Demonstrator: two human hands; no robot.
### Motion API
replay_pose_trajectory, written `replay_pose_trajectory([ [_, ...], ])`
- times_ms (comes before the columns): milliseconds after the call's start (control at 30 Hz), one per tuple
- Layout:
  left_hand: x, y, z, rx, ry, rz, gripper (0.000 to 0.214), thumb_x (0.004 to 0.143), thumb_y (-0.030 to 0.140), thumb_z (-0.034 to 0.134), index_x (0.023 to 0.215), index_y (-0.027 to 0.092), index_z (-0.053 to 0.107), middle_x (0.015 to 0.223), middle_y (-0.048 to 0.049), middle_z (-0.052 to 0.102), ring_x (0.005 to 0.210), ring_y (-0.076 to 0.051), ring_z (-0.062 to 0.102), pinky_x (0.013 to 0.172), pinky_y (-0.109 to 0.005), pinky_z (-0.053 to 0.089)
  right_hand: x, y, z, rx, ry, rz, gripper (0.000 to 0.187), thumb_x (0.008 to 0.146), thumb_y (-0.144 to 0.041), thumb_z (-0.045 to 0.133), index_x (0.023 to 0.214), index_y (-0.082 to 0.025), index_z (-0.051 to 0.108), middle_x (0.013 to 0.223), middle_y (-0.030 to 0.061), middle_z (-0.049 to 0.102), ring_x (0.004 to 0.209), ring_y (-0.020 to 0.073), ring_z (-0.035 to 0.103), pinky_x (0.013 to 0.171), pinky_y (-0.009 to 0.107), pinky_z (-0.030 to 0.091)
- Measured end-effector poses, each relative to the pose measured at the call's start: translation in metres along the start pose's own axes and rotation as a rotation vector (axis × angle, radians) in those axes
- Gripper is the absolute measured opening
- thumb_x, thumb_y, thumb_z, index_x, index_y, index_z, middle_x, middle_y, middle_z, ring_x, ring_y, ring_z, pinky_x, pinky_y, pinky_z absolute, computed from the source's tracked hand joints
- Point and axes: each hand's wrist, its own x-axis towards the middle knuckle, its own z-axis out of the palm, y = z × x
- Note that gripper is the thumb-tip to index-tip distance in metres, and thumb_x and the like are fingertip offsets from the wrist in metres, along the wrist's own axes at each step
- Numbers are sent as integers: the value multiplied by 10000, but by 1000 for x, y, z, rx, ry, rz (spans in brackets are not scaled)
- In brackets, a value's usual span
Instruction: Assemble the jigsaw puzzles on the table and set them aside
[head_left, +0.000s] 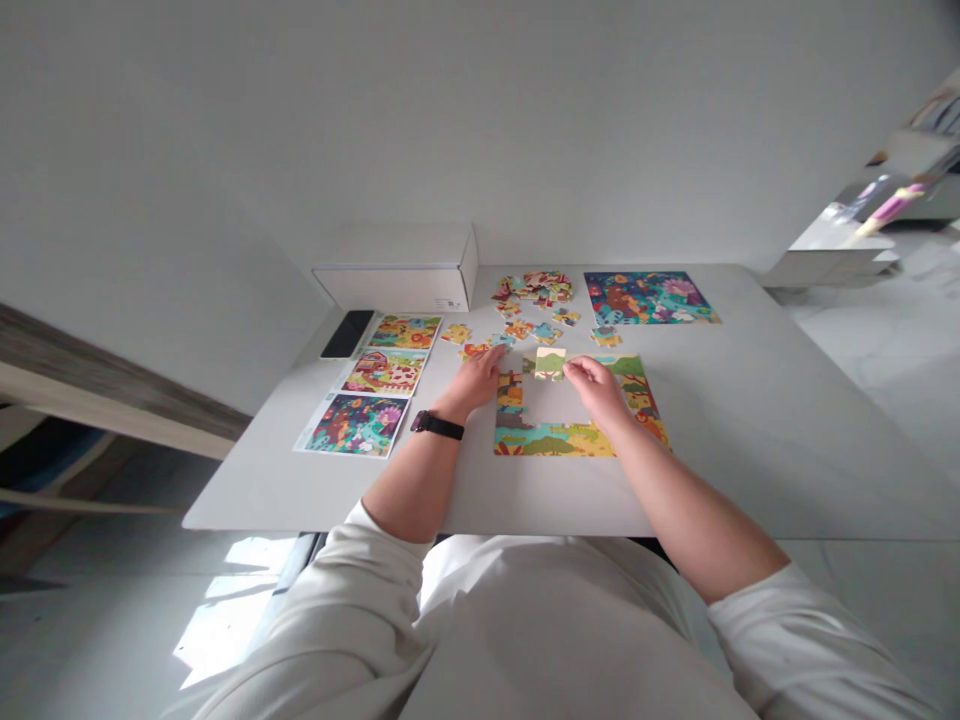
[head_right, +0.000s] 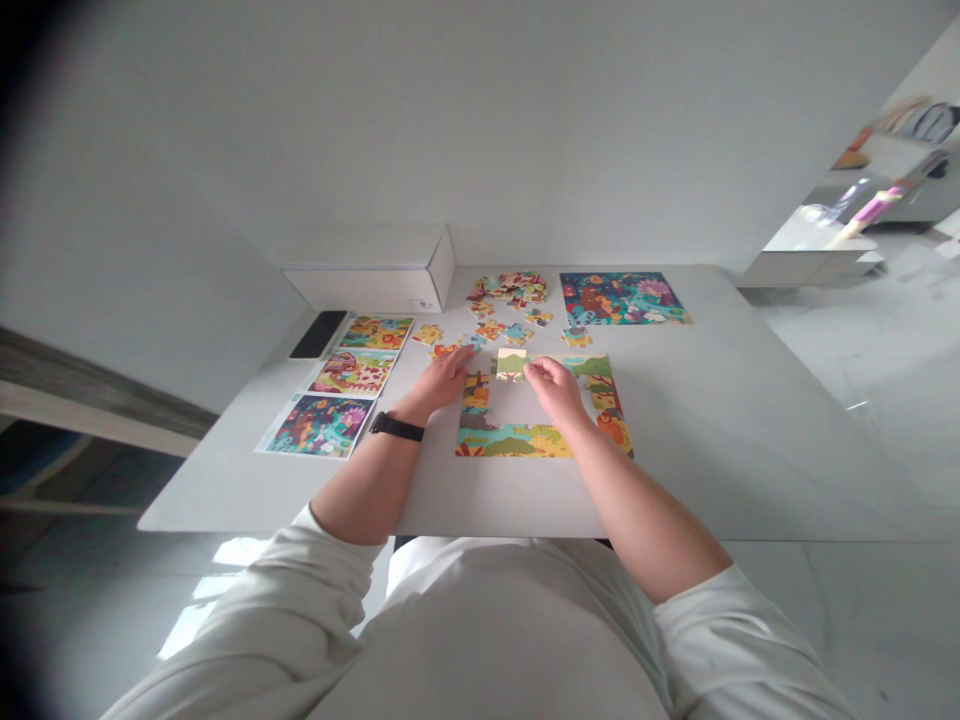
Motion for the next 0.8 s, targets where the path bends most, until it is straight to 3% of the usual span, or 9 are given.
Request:
replay_pose_trajectory([
  [167, 8, 1, -2, 36, 67, -41, 523, 845, 61, 597, 1336, 179, 734, 1419, -180, 726, 1398, -343, 632, 1281, -560, 412, 0, -7, -2, 2, -16, -21, 457, 845, -699, 692, 859, -243, 682, 753, 10, 671, 755, 210, 588, 682, 304, 464],
  [300, 5, 15, -6, -89, 218, 18, 327, 979, 167, 580, 1262, 203, 740, 1367, -149, 745, 1359, -291, 648, 1236, -485, 459, 14, -18, -3, -52, -75, -80, 395, 882, -631, 691, 839, -238, 689, 770, 17, 704, 761, 213, 619, 705, 313, 480],
  [433, 1, 27, -4, -430, 243, 19, 268, 1060, 428, 617, 1160, 202, 718, 1145, -117, 785, 1029, -218, 738, 958, -360, 591, 39, -29, 9, -140, -138, -135, 330, 902, -553, 689, 835, -231, 708, 786, 15, 725, 750, 207, 634, 741, 324, 490],
  [567, 3, 24, 0, -652, 188, -77, 409, 964, 590, 742, 1023, 189, 688, 897, -48, 750, 729, -141, 672, 699, -266, 555, 57, -26, 30, -236, -144, -161, 278, 921, -494, 670, 837, -232, 710, 826, 16, 755, 799, 213, 665, 776, 327, 491],
  [700, 5, 17, -2, -606, 176, -157, 336, 909, 492, 814, 960, 184, 690, 812, -19, 722, 650, -121, 629, 628, -241, 507, 63, -7, 45, -345, -174, -173, 227, 939, -428, 662, 816, -242, 707, 863, 31, 777, 861, 237, 703, 833, 357, 531],
  [800, 5, 16, -4, -444, 193, -205, 149, 924, 320, 763, 958, 179, 732, 845, -31, 755, 711, -133, 663, 686, -247, 515, 60, 9, 48, -443, -134, -284, 136, 945, -325, 654, 897, -241, 750, 1013, 84, 804, 1024, 276, 726, 978, 416, 555],
])
